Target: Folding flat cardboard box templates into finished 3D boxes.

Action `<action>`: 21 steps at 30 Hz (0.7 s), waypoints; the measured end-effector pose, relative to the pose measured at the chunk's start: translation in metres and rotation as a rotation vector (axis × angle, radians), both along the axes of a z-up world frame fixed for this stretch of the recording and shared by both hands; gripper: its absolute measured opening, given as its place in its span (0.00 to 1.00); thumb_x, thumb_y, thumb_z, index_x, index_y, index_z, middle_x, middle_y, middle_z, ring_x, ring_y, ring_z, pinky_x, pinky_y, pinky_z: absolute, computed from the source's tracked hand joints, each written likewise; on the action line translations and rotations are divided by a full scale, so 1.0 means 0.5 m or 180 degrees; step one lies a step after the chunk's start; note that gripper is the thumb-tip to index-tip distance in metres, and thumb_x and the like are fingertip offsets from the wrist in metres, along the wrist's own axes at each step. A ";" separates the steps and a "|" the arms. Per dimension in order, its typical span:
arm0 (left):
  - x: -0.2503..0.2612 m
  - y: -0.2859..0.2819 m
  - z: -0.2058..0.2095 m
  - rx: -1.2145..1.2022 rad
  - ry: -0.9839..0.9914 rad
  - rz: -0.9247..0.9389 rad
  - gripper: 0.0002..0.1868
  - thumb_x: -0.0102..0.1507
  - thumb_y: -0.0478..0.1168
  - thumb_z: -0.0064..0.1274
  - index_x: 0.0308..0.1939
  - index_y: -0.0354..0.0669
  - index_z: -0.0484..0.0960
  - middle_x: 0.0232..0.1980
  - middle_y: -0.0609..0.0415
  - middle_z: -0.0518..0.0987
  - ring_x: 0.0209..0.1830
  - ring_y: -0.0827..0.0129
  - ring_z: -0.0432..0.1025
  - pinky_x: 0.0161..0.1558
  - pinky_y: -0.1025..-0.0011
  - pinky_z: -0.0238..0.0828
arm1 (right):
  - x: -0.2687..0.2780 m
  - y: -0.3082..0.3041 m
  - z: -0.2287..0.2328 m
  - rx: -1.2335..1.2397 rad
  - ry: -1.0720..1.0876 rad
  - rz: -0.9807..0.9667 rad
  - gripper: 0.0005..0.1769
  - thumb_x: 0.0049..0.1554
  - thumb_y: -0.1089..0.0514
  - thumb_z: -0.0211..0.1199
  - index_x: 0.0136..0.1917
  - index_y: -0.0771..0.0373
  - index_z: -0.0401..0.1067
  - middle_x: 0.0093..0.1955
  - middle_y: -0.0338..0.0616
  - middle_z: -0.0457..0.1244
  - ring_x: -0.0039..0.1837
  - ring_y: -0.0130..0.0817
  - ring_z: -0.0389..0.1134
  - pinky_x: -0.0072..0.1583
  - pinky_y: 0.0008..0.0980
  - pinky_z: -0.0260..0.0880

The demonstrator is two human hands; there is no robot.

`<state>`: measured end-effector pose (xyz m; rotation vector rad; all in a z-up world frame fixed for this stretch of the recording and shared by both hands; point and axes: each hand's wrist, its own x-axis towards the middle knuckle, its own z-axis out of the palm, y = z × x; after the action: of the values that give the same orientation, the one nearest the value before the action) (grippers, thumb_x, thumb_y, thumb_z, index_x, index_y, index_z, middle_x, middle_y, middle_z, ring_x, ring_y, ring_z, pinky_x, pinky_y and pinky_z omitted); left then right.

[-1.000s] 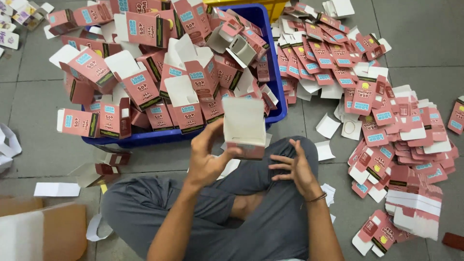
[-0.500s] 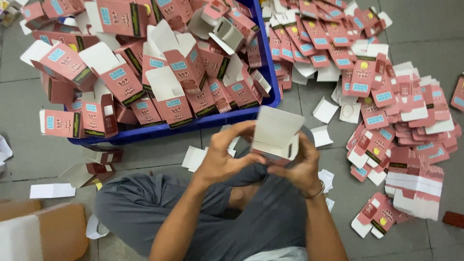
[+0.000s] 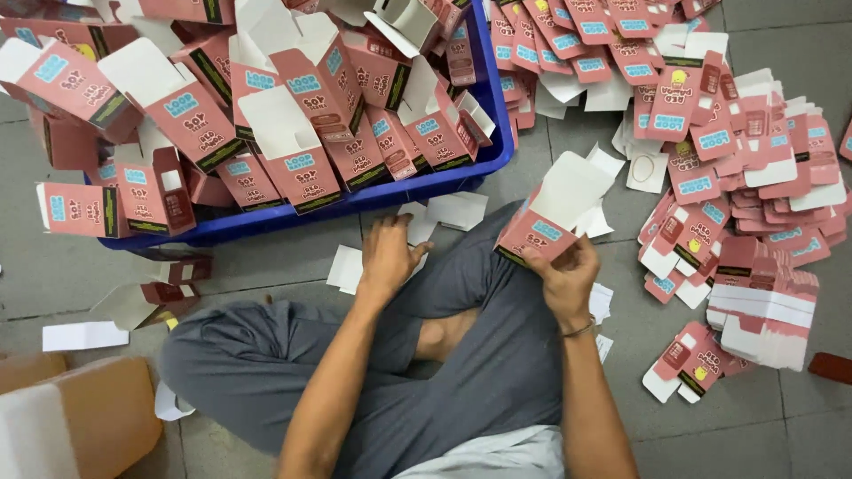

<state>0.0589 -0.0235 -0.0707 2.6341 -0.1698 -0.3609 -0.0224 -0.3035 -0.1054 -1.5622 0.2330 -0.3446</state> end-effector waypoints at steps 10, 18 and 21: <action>-0.004 -0.035 -0.144 0.1055 -0.0471 0.0354 0.39 0.49 0.62 0.70 0.54 0.39 0.83 0.50 0.38 0.83 0.52 0.45 0.76 0.57 0.46 0.63 | 0.011 0.027 -0.006 0.0122 0.0122 0.0074 0.35 0.45 0.64 0.81 0.63 0.65 0.67 0.55 0.46 0.67 0.59 0.32 0.69 0.60 0.28 0.73; -0.002 -0.039 -0.166 0.0473 -0.0815 0.0317 0.35 0.45 0.56 0.63 0.51 0.40 0.84 0.45 0.41 0.81 0.48 0.48 0.75 0.50 0.53 0.66 | 0.006 0.020 -0.027 0.0036 0.0178 0.0113 0.37 0.44 0.63 0.82 0.63 0.66 0.67 0.54 0.47 0.67 0.58 0.34 0.70 0.58 0.29 0.75; -0.006 -0.022 -0.139 0.0083 -0.0619 0.0216 0.35 0.46 0.55 0.62 0.53 0.40 0.83 0.46 0.40 0.81 0.48 0.46 0.76 0.52 0.52 0.68 | 0.011 0.016 -0.030 0.0144 0.0092 0.0083 0.37 0.45 0.62 0.82 0.63 0.67 0.66 0.55 0.46 0.66 0.60 0.32 0.69 0.60 0.28 0.74</action>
<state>0.0557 -0.0346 -0.1404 2.6908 -0.1390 -0.0844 -0.0169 -0.2953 -0.1203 -1.5252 0.2410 -0.2946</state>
